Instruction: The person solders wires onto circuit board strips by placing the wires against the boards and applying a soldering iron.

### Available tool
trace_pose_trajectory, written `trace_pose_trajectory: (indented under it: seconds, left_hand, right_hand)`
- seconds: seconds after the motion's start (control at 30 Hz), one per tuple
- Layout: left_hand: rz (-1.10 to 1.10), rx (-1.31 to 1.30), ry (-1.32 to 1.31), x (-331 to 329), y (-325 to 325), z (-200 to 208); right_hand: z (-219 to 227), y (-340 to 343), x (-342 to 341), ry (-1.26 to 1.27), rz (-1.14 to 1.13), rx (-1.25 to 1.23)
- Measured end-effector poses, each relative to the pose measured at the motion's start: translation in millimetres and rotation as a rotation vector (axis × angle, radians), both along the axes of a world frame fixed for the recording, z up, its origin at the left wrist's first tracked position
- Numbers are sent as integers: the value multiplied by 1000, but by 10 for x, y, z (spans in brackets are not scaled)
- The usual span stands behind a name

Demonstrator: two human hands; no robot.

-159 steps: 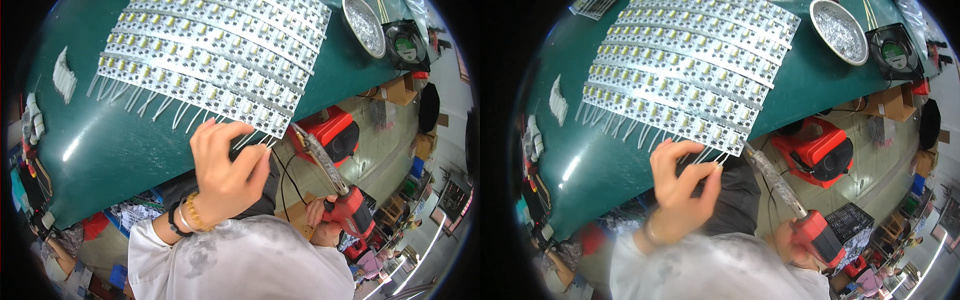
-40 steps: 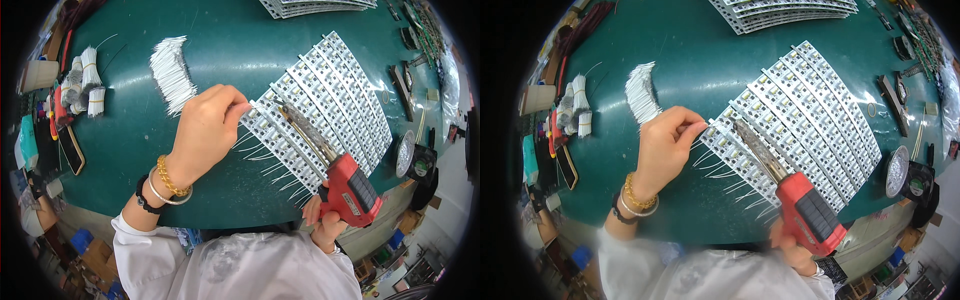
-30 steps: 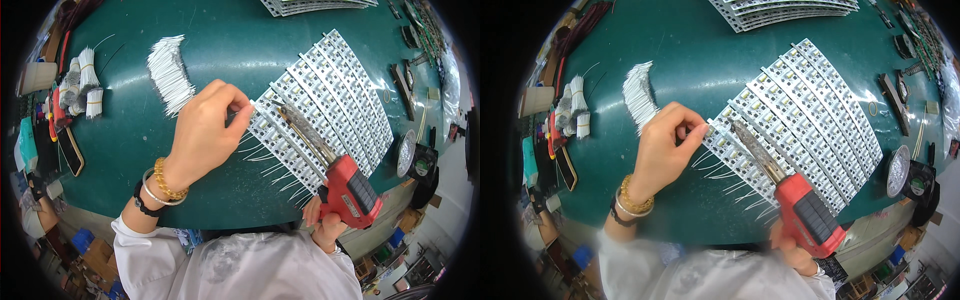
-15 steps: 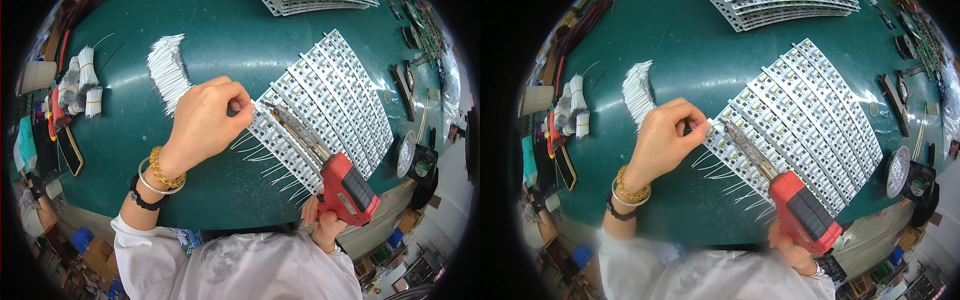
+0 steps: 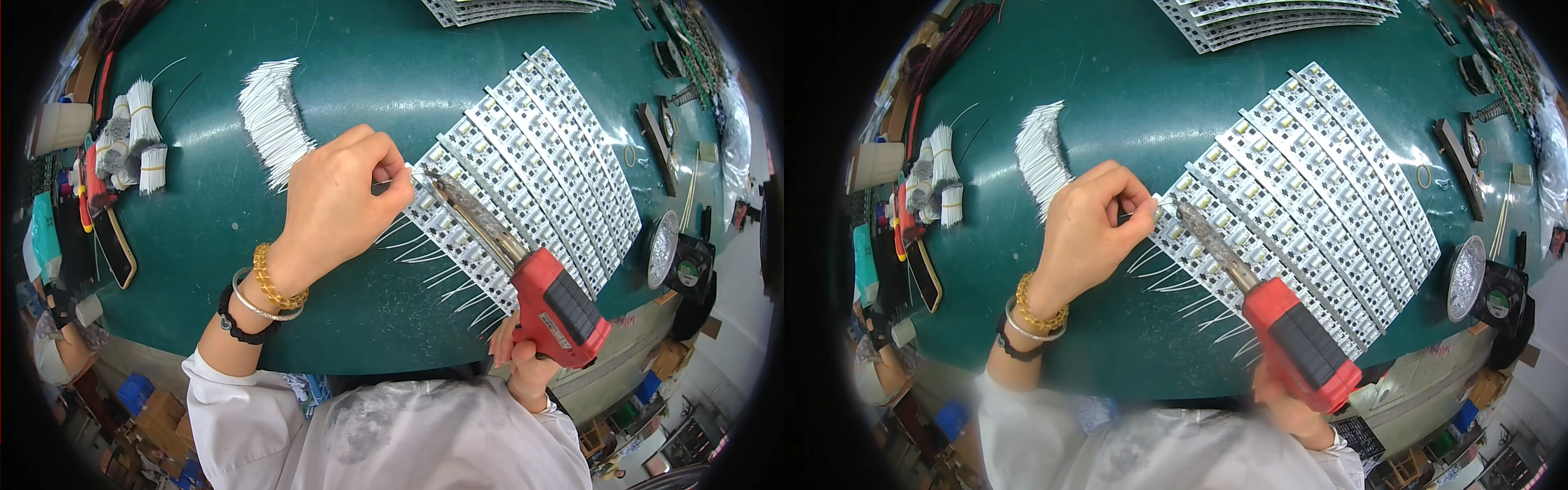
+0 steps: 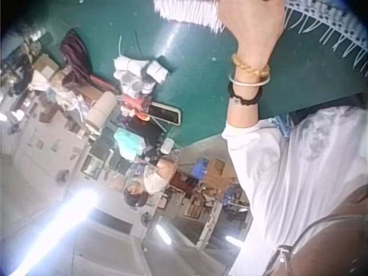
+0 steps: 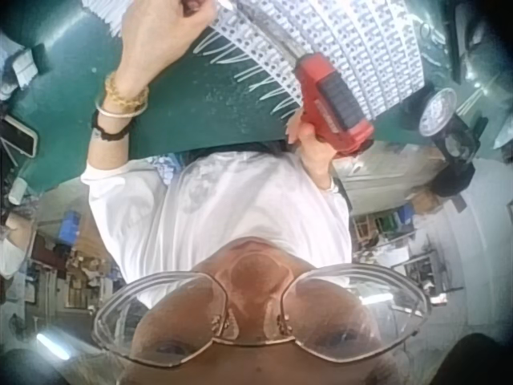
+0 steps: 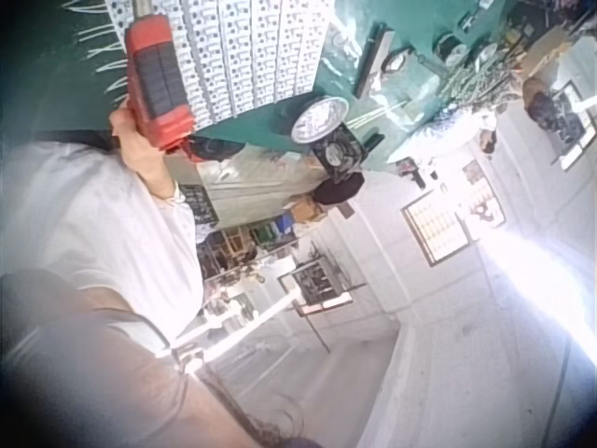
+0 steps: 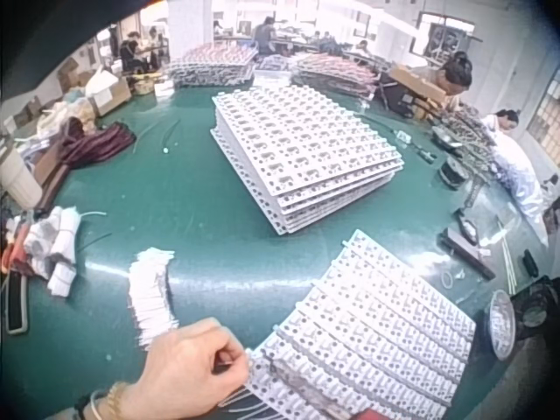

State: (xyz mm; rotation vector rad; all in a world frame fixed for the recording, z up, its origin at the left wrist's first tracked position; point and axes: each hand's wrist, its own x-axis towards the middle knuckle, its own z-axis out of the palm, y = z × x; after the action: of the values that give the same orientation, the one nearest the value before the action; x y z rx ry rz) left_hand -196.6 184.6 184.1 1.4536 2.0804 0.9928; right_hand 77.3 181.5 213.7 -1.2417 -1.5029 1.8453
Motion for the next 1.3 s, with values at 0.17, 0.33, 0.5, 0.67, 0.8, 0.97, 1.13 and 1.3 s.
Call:
trace_pose_trajectory:
  seconds: [0.17, 0.33, 0.5, 0.67, 0.8, 0.97, 1.13, 1.3]
  left_hand:
    - [-2, 10, 0, -7, -1, -8]
    - [-4, 9, -11, -11, 3, -11]
    - [1, 6, -25, -25, -11, -3]
    - [7, 5, -32, -56, -98, 46]
    - [96, 174, 348, -203, -322, 213]
    - [88, -7, 683, -380, -538, 175]
    - [-20, 6, 752, -440, -543, 128]
    - [-22, 102, 818, -475, -531, 200]
  right_hand:
    - [-17, -63, -36, -25, -95, 44]
    - [-10, -39, -42, 12, -92, 43]
    - [14, -39, -43, 57, -89, 47]
    - [-62, -89, -17, 96, -151, 169]
    - [-42, -129, 81, 107, -182, 240]
    - [-29, -143, 82, 177, -180, 202]
    - [-78, -171, 160, 211, -130, 239]
    - [-76, -192, 206, 199, -157, 255]
